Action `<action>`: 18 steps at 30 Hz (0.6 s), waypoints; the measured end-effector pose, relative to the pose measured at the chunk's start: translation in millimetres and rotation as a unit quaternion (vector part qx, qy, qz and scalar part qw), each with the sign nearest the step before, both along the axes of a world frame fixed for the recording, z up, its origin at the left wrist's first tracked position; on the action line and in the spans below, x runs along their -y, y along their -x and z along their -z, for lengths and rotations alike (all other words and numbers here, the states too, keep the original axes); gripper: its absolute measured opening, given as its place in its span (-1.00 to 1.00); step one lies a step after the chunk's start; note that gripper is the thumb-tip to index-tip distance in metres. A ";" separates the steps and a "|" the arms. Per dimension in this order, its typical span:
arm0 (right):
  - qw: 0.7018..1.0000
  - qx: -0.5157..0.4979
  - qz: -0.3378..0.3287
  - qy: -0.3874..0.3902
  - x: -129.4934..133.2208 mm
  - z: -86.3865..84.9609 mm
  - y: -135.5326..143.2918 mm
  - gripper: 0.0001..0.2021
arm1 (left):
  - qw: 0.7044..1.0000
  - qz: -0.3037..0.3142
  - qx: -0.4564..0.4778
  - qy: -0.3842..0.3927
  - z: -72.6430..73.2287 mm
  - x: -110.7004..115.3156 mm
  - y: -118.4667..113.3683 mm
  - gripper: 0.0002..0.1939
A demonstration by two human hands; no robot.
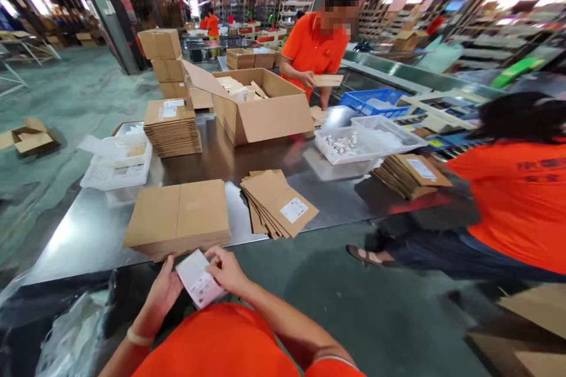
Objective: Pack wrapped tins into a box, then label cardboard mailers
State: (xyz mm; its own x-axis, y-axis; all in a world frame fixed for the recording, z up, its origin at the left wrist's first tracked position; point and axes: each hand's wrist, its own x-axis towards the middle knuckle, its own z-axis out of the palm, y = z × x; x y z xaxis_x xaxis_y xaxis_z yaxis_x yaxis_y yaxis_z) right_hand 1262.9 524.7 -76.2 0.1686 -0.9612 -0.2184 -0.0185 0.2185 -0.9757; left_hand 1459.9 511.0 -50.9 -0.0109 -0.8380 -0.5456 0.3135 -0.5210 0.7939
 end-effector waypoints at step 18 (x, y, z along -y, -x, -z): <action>0.932 -0.204 0.096 0.282 12.7 -29.2 5.1 -0.81 | 0.986 0.134 0.072 0.062 -19.2 26.5 23.9 -0.43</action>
State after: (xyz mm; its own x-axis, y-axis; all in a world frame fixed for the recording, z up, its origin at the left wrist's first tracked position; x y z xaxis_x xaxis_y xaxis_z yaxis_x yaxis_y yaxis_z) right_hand 1257.8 512.0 -47.1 -0.0055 -0.9464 0.3229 -0.4267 -0.2898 -0.8567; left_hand 1436.0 484.5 -31.6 -0.1708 -0.8761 -0.4508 0.0569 -0.4655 0.8832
